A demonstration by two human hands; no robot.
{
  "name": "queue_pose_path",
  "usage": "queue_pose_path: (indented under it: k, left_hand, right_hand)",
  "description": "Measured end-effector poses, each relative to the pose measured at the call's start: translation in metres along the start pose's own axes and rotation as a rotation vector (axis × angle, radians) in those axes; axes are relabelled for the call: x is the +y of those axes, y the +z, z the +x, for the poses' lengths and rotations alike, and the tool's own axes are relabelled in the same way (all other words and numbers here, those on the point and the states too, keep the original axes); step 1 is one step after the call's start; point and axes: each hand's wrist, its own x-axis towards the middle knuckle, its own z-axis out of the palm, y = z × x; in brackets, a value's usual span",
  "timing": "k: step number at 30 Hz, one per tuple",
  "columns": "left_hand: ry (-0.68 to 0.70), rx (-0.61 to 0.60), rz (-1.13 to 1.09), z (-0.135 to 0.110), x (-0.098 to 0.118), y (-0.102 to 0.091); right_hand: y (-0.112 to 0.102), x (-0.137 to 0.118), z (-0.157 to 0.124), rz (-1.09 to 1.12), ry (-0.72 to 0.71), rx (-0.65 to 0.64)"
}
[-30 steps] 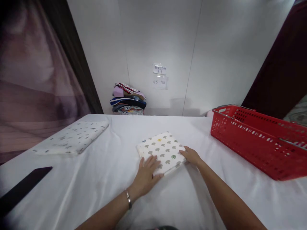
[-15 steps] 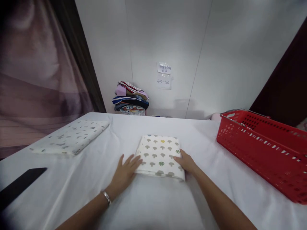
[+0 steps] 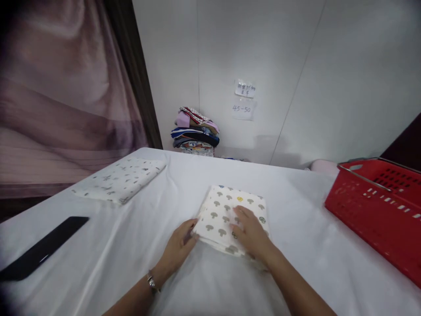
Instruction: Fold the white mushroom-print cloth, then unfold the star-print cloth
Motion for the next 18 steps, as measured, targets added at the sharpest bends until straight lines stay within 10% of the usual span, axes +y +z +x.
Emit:
queue_pose_path:
  k: [9,18]
  left_hand:
    - [-0.060,0.061,0.052,0.009,-0.003,0.003]
    - [-0.114,0.063,-0.128,0.012,-0.004,0.003]
  right_hand:
    - [0.065,-0.049,0.001,-0.142,-0.318,-0.139]
    - [0.039,-0.068,0.007,-0.027,-0.340,-0.145]
